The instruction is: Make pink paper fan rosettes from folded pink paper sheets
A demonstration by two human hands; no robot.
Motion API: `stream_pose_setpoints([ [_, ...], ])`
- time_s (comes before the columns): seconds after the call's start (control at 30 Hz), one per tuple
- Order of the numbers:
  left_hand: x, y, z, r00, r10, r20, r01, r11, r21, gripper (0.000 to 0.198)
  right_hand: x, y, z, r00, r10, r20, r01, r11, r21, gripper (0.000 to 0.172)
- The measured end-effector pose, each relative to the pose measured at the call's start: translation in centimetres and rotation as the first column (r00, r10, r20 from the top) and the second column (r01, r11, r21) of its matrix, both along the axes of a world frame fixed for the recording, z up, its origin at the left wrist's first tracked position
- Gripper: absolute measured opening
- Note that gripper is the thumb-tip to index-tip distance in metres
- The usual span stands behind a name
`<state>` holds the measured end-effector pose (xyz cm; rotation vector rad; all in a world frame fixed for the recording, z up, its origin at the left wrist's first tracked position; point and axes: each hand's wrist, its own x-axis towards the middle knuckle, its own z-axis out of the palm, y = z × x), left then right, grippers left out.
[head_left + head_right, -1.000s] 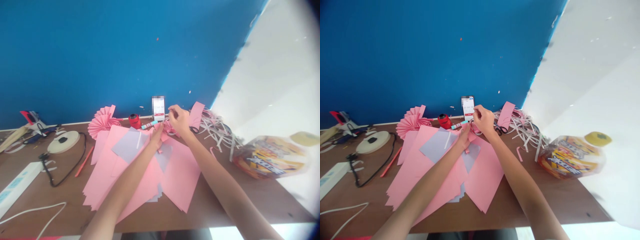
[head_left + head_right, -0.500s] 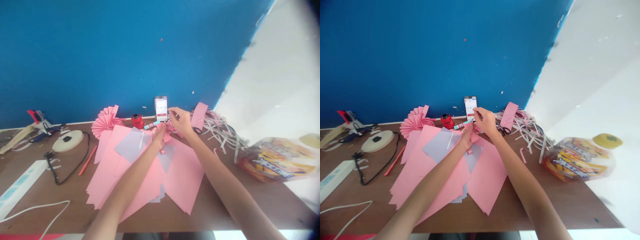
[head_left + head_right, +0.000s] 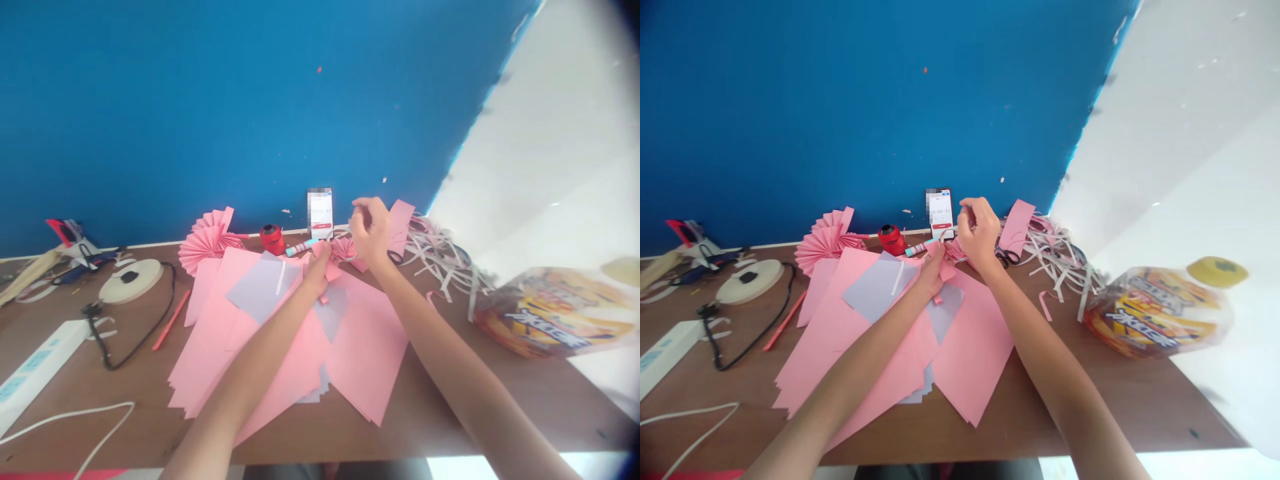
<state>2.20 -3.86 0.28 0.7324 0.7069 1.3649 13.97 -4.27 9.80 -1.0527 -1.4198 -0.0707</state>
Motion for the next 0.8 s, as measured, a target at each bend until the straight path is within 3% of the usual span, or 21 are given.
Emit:
stream_pose_setpoints([
  [0.13, 0.06, -0.07, 0.15, 1.000, 0.025, -0.015, -0.026, 0.999, -0.042, 0.037, -0.21, 0.39, -0.15, 0.968, 0.194, 0.160, -0.185, 0.980, -0.071, 0.022],
  [0.2, 0.04, -0.15, 0.19, 1.000, 0.027, -0.014, -0.028, 0.998, -0.052, 0.039, -0.42, 0.55, -0.47, 0.959, 0.216, 0.184, -0.206, 0.976, -0.073, 0.020],
  [0.37, 0.05, -0.25, 0.32, 1.000, 0.006, 0.007, -0.006, 1.000, -0.012, 0.034, -0.51, 0.39, -0.84, 0.995, 0.080, 0.054, -0.078, 0.996, -0.031, 0.021],
  [0.53, 0.06, -0.05, 0.40, 1.000, 0.004, 0.012, -0.003, 0.999, -0.041, 0.033, -0.18, 0.21, -0.85, 0.998, 0.041, -0.057, -0.044, 0.997, -0.069, 0.021],
  [0.67, 0.04, 0.11, 0.33, 0.999, 0.010, 0.033, -0.009, 0.999, -0.033, 0.035, 0.07, 0.38, -0.75, 0.984, -0.078, -0.160, 0.071, 0.996, -0.045, 0.024],
  [0.8, 0.10, 0.17, 0.37, 0.998, 0.021, 0.054, -0.018, 0.998, -0.058, 0.038, 0.10, 0.62, -0.64, 0.981, -0.087, -0.173, 0.078, 0.995, -0.055, 0.030],
])
